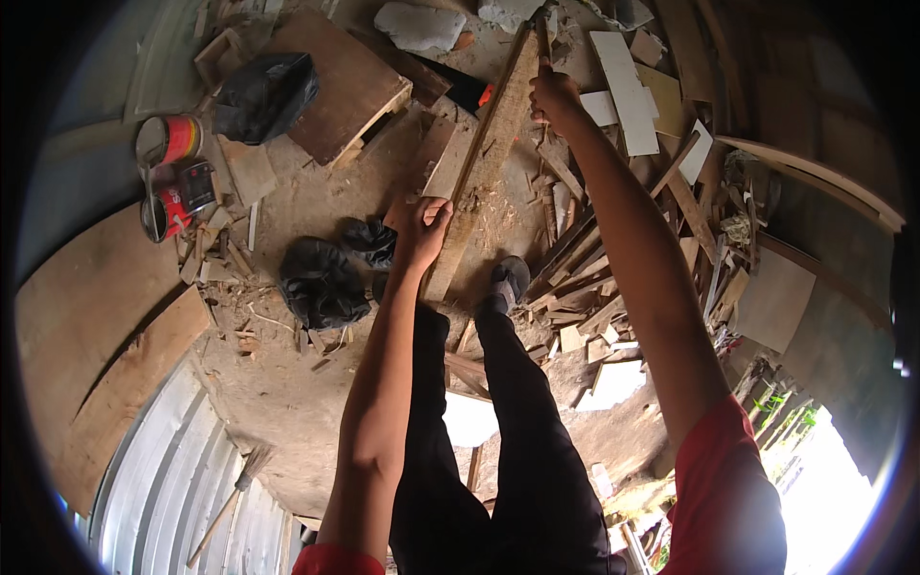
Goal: The person sits on the floor and uses a hammer to break wooden planks into smaller pieces. They repeatedly position the wood and strike it with the hammer, creating a pile of wood fragments.
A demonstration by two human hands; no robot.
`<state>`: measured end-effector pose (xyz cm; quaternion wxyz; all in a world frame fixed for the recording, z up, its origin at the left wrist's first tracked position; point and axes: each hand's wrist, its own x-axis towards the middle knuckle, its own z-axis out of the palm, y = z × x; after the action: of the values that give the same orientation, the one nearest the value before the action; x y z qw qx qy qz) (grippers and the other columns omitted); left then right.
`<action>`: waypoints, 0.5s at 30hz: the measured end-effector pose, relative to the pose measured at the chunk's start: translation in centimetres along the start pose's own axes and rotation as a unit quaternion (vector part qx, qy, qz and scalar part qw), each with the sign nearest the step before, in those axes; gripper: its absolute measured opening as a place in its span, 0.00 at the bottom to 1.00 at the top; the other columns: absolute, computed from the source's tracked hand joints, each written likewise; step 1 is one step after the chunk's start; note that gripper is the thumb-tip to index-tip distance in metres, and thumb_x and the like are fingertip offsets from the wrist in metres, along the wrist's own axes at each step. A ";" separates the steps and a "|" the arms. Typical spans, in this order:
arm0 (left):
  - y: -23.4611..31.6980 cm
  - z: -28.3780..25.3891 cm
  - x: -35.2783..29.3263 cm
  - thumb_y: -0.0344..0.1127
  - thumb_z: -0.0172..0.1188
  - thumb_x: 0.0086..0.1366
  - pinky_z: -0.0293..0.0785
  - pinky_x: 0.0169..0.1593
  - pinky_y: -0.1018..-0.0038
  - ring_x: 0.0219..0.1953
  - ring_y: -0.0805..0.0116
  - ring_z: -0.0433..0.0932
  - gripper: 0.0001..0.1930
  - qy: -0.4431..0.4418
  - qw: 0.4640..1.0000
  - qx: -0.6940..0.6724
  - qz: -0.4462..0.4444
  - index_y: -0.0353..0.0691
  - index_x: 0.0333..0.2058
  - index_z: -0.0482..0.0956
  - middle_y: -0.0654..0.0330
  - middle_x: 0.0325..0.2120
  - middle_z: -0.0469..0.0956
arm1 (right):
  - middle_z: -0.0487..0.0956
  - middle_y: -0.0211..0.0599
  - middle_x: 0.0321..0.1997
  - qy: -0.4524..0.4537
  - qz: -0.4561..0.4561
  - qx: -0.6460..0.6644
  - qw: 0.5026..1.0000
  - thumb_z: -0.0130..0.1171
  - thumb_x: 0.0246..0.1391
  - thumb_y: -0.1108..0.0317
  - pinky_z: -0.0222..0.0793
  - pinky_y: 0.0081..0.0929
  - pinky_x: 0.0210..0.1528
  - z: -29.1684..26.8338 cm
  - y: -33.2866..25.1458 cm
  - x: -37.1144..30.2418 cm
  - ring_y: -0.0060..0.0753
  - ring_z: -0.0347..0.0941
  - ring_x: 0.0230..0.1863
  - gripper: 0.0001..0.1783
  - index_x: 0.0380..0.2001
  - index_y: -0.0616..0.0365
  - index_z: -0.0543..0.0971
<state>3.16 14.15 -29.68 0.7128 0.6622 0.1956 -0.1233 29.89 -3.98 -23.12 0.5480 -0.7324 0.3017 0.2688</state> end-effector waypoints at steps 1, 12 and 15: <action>-0.3 -0.1 -0.1 0.40 0.58 0.69 0.75 0.45 0.72 0.40 0.68 0.81 0.14 -0.002 1.000 0.012 0.001 0.33 0.41 0.77 0.55 0.35 0.82 | 0.59 0.27 0.16 -0.003 0.000 0.004 1.000 0.37 0.68 0.41 0.59 0.29 0.17 0.4 0.3 0.1 0.26 0.54 0.13 0.29 0.23 0.54 0.63; 1.9 -5.8 -0.6 0.40 0.60 0.68 0.73 0.41 0.74 0.35 0.71 0.78 0.13 0.016 0.995 0.088 -0.049 0.34 0.41 0.79 0.57 0.32 0.81 | 0.83 0.49 0.32 0.110 -0.031 -0.192 0.975 0.38 0.66 0.41 0.75 0.40 0.31 3.2 3.0 1.1 0.41 0.81 0.28 0.35 0.43 0.65 0.79; 2.7 -6.4 0.1 0.42 0.59 0.68 0.73 0.43 0.73 0.36 0.68 0.79 0.14 0.014 0.995 0.099 -0.022 0.35 0.42 0.79 0.56 0.33 0.82 | 0.78 0.67 0.46 0.178 -0.088 -0.251 0.947 0.43 0.62 0.41 0.71 0.50 0.55 3.5 5.5 3.0 0.63 0.74 0.54 0.37 0.42 0.70 0.81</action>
<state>3.68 20.79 -27.60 0.6377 0.7269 0.2071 -0.1486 27.58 -2.27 -29.69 0.3049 -0.9060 0.2514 0.1518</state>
